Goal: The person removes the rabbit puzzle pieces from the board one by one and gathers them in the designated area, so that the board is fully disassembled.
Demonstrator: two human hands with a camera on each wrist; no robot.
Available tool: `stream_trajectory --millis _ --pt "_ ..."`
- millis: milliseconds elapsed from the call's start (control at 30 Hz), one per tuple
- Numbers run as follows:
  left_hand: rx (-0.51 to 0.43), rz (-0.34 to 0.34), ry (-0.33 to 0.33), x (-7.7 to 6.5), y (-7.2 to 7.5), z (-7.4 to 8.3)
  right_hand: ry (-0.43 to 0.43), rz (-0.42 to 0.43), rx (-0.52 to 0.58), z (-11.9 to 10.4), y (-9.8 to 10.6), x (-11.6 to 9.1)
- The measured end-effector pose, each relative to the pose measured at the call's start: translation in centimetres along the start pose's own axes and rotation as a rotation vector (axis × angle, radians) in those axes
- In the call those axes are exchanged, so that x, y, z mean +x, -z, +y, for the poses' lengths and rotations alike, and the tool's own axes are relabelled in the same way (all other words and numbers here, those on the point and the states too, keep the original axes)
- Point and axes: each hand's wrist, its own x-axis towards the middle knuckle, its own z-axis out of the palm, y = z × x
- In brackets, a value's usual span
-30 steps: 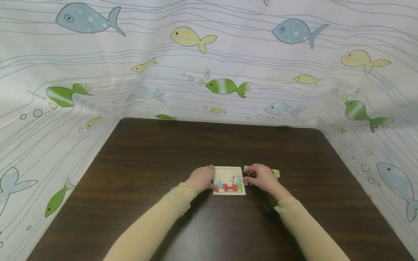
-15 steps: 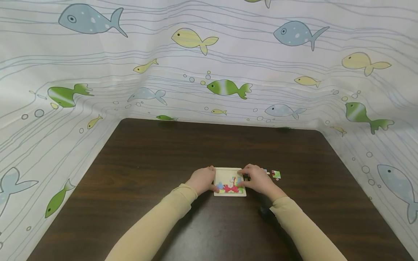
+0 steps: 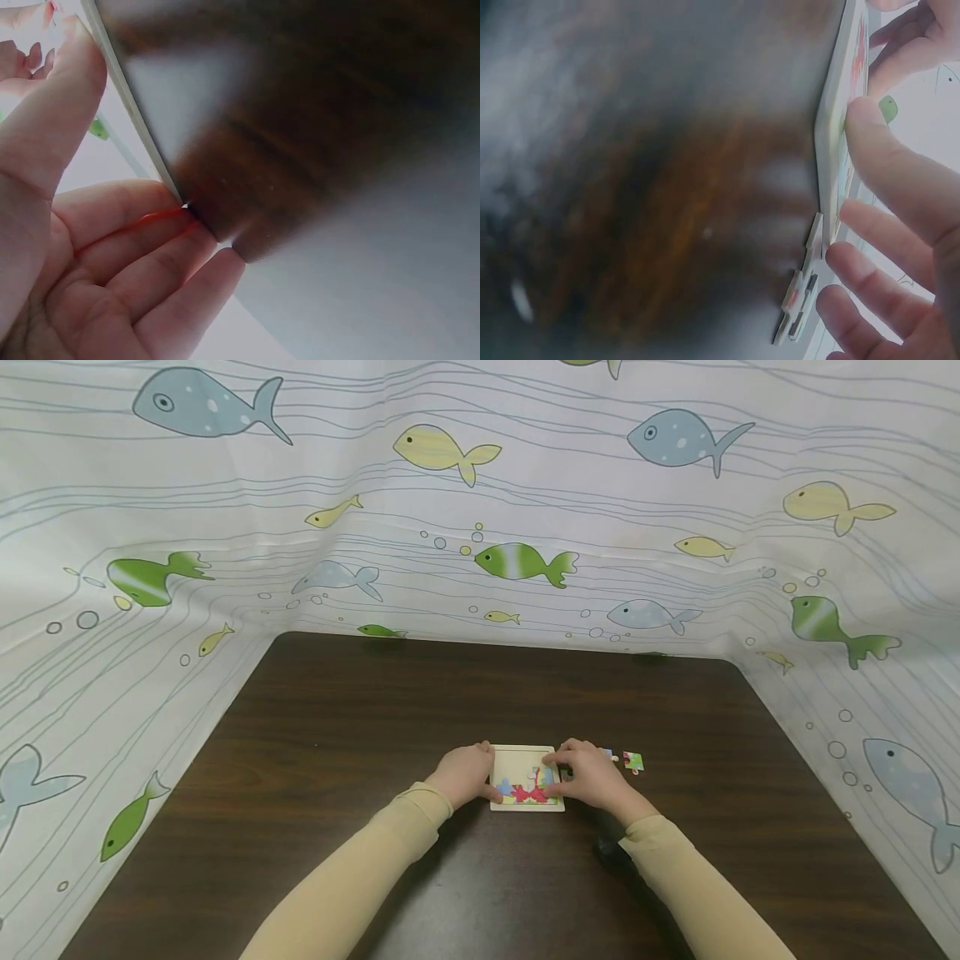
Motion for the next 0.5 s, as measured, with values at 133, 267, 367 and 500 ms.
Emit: stream_trajectory --millis 133,267,367,500 --pt "0.000 -0.003 0.004 0.03 -0.01 0.04 0.011 -0.003 0.006 -0.11 0.01 -0.02" --pt "0.000 -0.004 0.004 0.01 0.00 0.10 0.018 -0.005 0.015 -0.17 -0.01 0.03" --pt "0.002 -0.003 0.003 -0.06 0.08 0.13 0.022 -0.002 0.030 -0.25 0.04 0.08" --pt "0.012 -0.004 0.004 -0.07 0.13 0.15 0.028 0.001 0.049 -0.31 0.05 0.15"
